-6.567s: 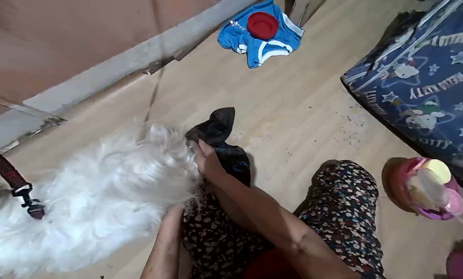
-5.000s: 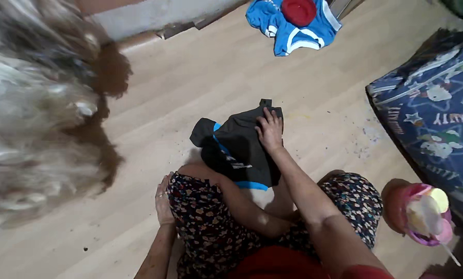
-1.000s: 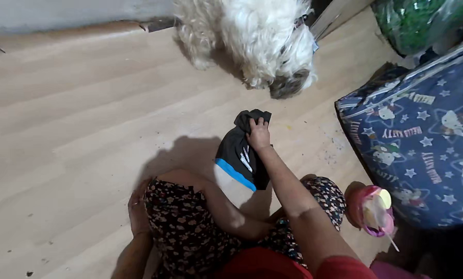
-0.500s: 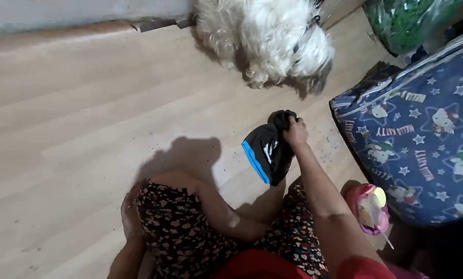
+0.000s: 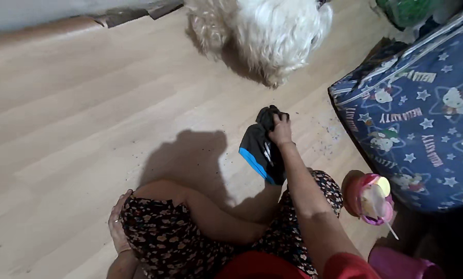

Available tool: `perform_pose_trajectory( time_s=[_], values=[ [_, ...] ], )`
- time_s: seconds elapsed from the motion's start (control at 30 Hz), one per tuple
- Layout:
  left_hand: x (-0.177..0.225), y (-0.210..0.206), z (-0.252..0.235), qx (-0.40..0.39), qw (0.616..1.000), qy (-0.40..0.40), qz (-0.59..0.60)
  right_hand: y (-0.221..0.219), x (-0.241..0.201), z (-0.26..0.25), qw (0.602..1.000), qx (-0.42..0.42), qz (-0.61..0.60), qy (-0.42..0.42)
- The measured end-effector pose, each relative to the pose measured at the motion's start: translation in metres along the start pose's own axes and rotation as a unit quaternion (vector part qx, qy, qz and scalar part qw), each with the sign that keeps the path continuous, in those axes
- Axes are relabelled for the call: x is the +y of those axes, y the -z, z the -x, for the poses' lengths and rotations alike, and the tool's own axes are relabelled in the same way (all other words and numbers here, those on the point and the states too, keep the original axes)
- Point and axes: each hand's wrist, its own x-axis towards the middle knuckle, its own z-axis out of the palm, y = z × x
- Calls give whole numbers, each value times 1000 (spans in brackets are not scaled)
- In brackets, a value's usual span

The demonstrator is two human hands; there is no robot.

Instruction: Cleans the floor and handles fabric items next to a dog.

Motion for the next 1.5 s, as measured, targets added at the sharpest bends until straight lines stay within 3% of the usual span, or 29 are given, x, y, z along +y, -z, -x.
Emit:
perform_pose_trajectory(
  time_s=[0.03, 0.07, 0.1, 0.13, 0.17, 0.2, 0.23, 0.27, 0.3, 0.43, 0.57, 0.63, 0.8, 0.87, 0.93, 1.03, 1.17, 1.27, 1.33, 1.37, 1.43, 1.5],
  values=[
    [-6, 0, 0, -8, 999, -50, -2, -7, -8, 10, 1000, 1, 12, 19],
    [54, -12, -9, 35, 981, 189, 39, -13, -13, 18, 999, 2, 19, 38],
    [90, -19, -25, 64, 937, 337, 63, -16, -16, 23, 998, 2, 22, 52],
    [99, -22, -34, 98, 903, 408, 87, -18, -16, 26, 998, 4, 20, 60],
    [84, -22, -32, 131, 891, 416, 123, -18, -15, 27, 998, 6, 17, 63],
    [46, -15, -20, 137, 906, 367, 161, -18, -14, 27, 998, 7, 18, 62],
    [-10, 0, 1, 84, 942, 251, 207, -19, -14, 27, 998, 5, 21, 59],
    [-47, 10, 10, 53, 958, 192, 204, -20, -16, 29, 998, 2, 24, 56],
    [-60, 12, 12, 56, 964, 184, 183, -21, -19, 33, 998, -1, 28, 56],
    [-32, 6, 10, 39, 979, 199, 5, -29, -30, 69, 996, -5, 34, 82],
    [-63, 15, 15, 0, 985, 123, -124, -39, -33, 73, 998, -3, 49, 46],
    [-59, 15, 14, -11, 979, 106, -174, -34, -39, 63, 998, -19, 50, 24],
    [-21, 7, 15, 15, 989, 122, -79, -25, -53, 70, 998, -54, -11, 26],
    [-13, 5, 17, 28, 990, 129, -55, -25, -49, 75, 990, -65, -117, 38],
    [-7, 3, 15, 40, 988, 150, -15, -17, -41, 71, 940, -81, -332, 2],
    [-12, 4, 13, 50, 986, 158, -12, 10, -38, 75, 805, -36, -592, -14],
    [-26, 7, 18, 28, 992, 91, -80, 59, -50, 91, 672, 64, -729, 118],
    [-47, 11, 17, 28, 992, 90, -89, 88, -46, 108, 612, 110, -753, 217],
    [-46, 11, 16, 33, 990, 113, -77, 90, -29, 121, 626, 120, -734, 235],
    [-47, 12, 16, 31, 991, 114, -68, 84, -16, 127, 657, 118, -711, 221],
    [-49, 13, 17, 20, 992, 114, -55, 60, 10, 140, 763, 88, -620, 159],
    [-49, 13, 18, 22, 992, 116, -48, 28, 28, 149, 869, 2, -489, 73]
  ],
)
